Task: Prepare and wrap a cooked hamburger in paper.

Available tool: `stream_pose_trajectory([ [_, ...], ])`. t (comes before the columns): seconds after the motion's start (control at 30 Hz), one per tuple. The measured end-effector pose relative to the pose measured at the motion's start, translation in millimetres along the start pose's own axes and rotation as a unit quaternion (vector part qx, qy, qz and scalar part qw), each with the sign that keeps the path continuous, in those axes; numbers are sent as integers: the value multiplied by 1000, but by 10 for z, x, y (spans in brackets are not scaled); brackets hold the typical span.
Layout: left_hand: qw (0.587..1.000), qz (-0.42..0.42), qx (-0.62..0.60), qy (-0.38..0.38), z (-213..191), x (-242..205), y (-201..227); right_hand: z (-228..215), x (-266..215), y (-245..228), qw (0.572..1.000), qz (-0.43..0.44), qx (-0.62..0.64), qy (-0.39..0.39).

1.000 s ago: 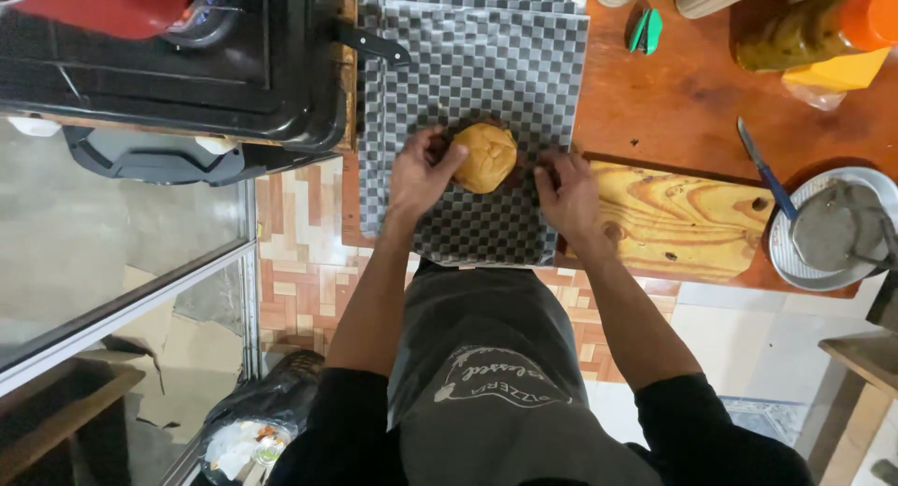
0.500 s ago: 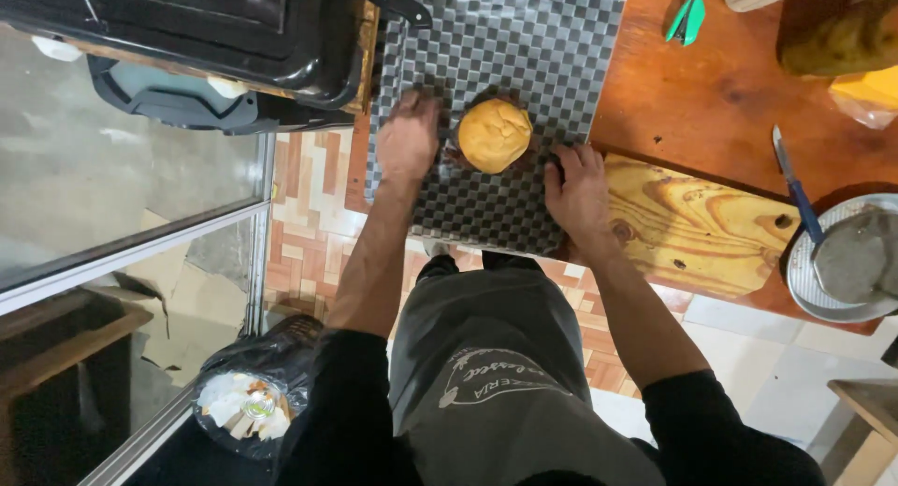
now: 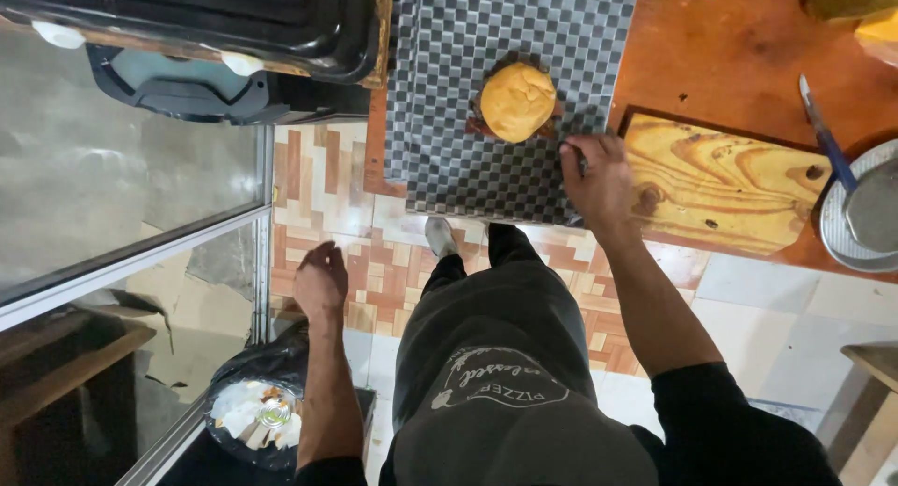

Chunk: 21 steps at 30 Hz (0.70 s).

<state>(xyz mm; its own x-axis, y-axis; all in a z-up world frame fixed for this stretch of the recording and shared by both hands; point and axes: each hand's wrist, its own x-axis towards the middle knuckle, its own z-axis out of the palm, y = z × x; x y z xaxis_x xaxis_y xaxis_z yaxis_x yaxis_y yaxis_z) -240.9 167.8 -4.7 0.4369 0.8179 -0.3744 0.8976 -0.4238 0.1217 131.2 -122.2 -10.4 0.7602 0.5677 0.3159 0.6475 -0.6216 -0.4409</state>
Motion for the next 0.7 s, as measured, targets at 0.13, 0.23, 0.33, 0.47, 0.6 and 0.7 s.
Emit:
stream_pose_trajectory([
  [0.13,933,202,-212,208,-129,279,958,188,-93,-99,988,72,134,37],
  [0.23,890,258,-309,213,-334,331,1856,241,131,-75,987,-19,144,71],
  [0.33,895,152,-416,-49,69,651,2229,-9,487,-430,989,-123,41,63],
  [0.47,823,-76,-496,-266,-400,643,2625,32,660,-695,983,-135,-116,-48],
  [0.6,803,-83,-535,-247,-333,694,2668,223,691,-609,975,-135,-165,-55],
  [0.7,786,-78,-561,-248,-370,705,2707,274,694,-572,978,-131,-152,-55],
])
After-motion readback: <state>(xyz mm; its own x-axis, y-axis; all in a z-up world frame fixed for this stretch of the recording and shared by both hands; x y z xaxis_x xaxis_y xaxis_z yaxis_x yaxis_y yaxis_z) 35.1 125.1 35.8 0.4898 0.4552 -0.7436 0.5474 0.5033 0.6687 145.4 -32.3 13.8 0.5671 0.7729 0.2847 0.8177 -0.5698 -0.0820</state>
